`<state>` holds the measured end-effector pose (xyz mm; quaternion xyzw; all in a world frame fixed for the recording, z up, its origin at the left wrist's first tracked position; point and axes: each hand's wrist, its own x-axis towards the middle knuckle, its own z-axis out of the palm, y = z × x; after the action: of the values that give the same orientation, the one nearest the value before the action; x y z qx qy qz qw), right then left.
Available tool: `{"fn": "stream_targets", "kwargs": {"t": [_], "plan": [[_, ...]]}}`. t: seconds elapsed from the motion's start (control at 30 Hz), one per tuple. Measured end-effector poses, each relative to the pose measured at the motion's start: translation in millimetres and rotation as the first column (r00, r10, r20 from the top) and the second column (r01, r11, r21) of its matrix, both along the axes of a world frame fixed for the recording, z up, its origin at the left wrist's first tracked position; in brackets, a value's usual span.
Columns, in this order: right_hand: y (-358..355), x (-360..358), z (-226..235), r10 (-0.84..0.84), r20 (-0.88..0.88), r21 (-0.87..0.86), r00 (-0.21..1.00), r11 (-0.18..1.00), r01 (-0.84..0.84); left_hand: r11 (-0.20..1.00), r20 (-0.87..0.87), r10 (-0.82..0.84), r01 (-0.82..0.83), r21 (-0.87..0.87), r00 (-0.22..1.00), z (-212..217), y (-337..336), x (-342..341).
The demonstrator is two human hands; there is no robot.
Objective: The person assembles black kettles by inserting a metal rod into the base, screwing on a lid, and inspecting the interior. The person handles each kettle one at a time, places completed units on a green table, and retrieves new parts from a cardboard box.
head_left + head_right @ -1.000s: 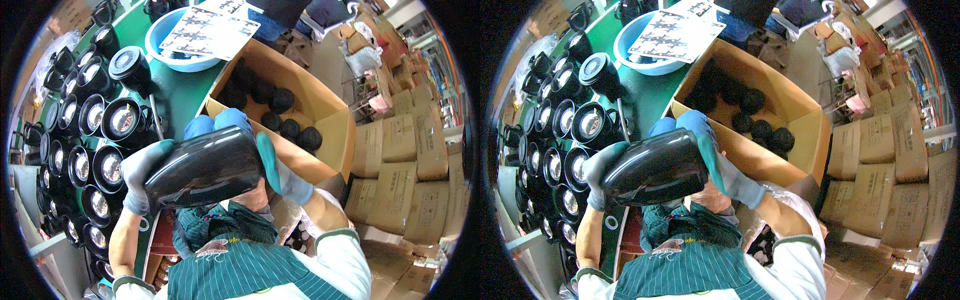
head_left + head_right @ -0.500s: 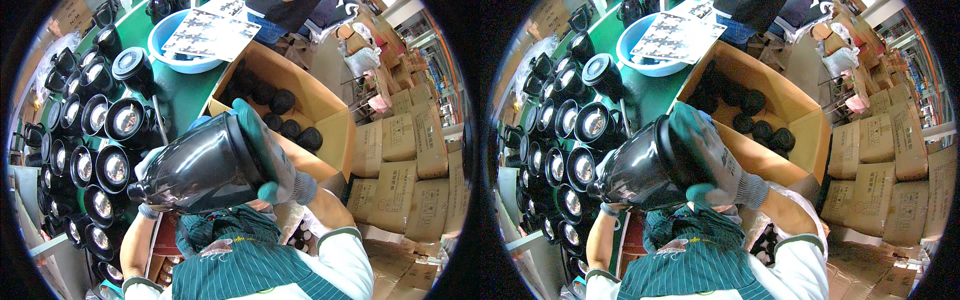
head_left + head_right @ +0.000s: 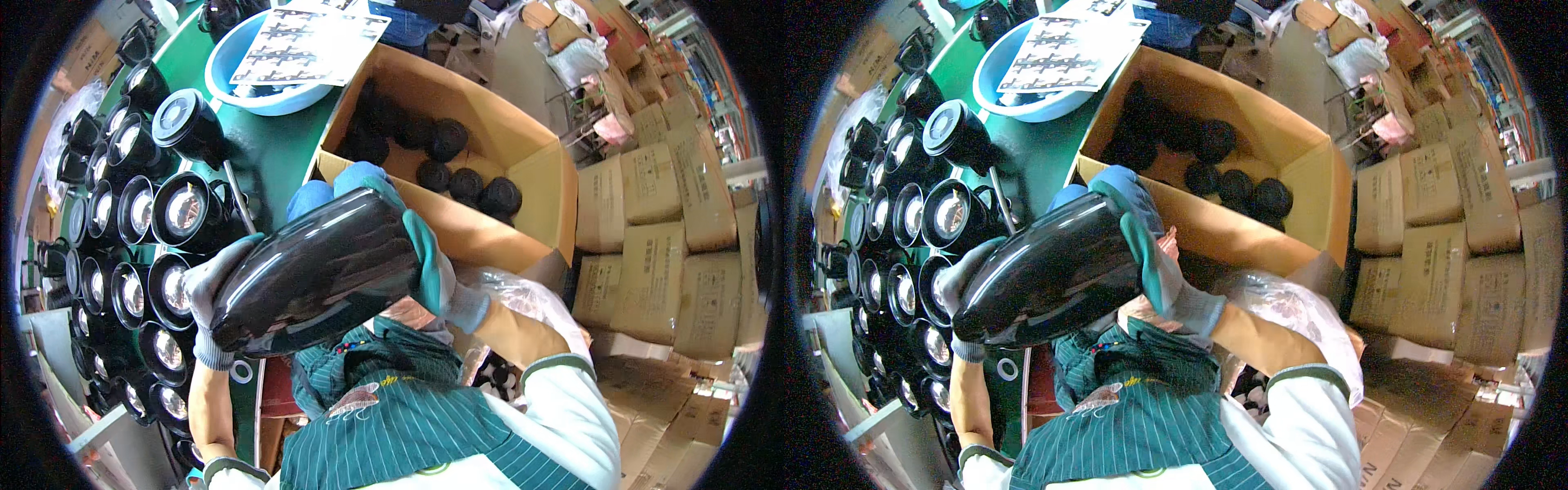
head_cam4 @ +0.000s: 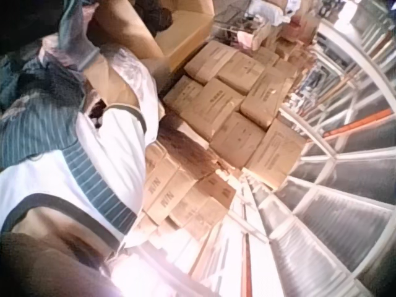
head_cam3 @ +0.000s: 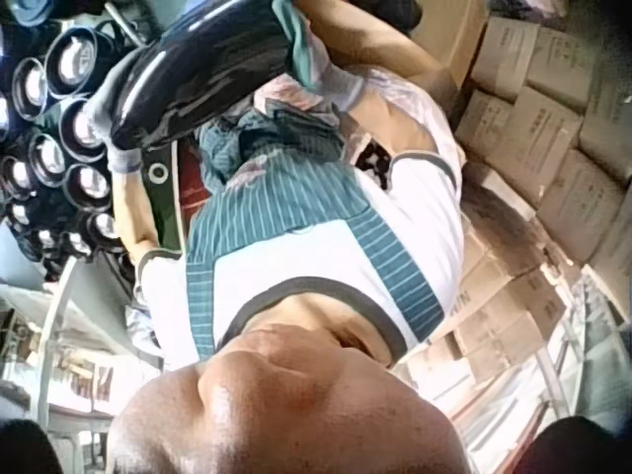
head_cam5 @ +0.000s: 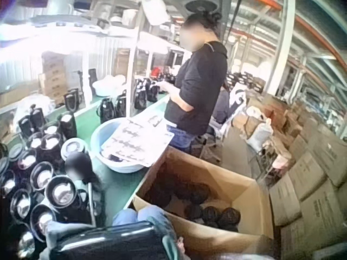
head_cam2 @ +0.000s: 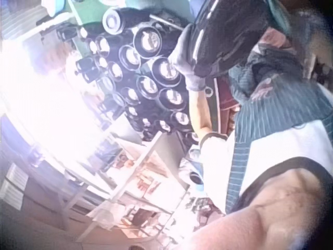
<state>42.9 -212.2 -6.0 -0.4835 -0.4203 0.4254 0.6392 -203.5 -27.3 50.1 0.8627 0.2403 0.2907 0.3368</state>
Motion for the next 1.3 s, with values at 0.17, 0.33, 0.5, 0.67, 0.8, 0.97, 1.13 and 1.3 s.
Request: {"fn": "stream_targets", "kwargs": {"t": [0.17, 0.33, 0.5, 0.67, 0.8, 0.97, 1.13, 1.3], "plan": [[-5.1, 10.5, -29.6, -0.064, -0.294, -0.047, 0.954, 0.998, 0.052, 0.991, -0.221, -0.092, 0.111, 0.078, 0.971, 40.2, -8.0, 24.1], [-9.4, 16.6, -48.2, -0.076, -0.419, -0.036, 0.905, 0.997, 0.067, 0.872, 0.173, -0.361, 0.397, -0.285, 0.917, 77.5, -38.7, 44.9], [-8.1, 25.3, -59.2, -0.087, -0.477, -0.03, 0.875, 0.996, 0.083, 0.931, 0.131, -0.345, 0.357, -0.078, 0.929, 74.4, -57.3, 53.2], [-14.9, 32.3, -63.5, -0.111, -0.487, -0.023, 0.866, 0.993, 0.115, 0.98, 0.24, -0.194, 0.197, 0.012, 0.951, 72.9, -78.1, 58.2], [-20.6, 21.4, -67.7, -0.134, -0.496, -0.045, 0.858, 0.991, 0.129, 0.862, -0.098, -0.133, 0.164, 0.48, 0.986, 99.3, -104.2, 48.5], [-34.3, 3.3, -81.6, -0.186, -0.493, -0.071, 0.85, 0.982, 0.174, 0.837, 0.183, 0.105, -0.187, 0.514, 0.977, 84.4, -107.8, 69.6], [-42.4, -13.0, -87.1, -0.207, -0.499, -0.087, 0.842, 0.978, 0.188, 0.904, 0.36, -0.132, -0.037, 0.426, 0.924, 81.6, -73.7, 55.6], [-40.8, -18.2, -85.3, -0.237, -0.481, -0.091, 0.844, 0.971, 0.221, 0.821, 0.271, -0.319, 0.122, 0.558, 0.908, 76.8, -66.7, 40.4]]}}
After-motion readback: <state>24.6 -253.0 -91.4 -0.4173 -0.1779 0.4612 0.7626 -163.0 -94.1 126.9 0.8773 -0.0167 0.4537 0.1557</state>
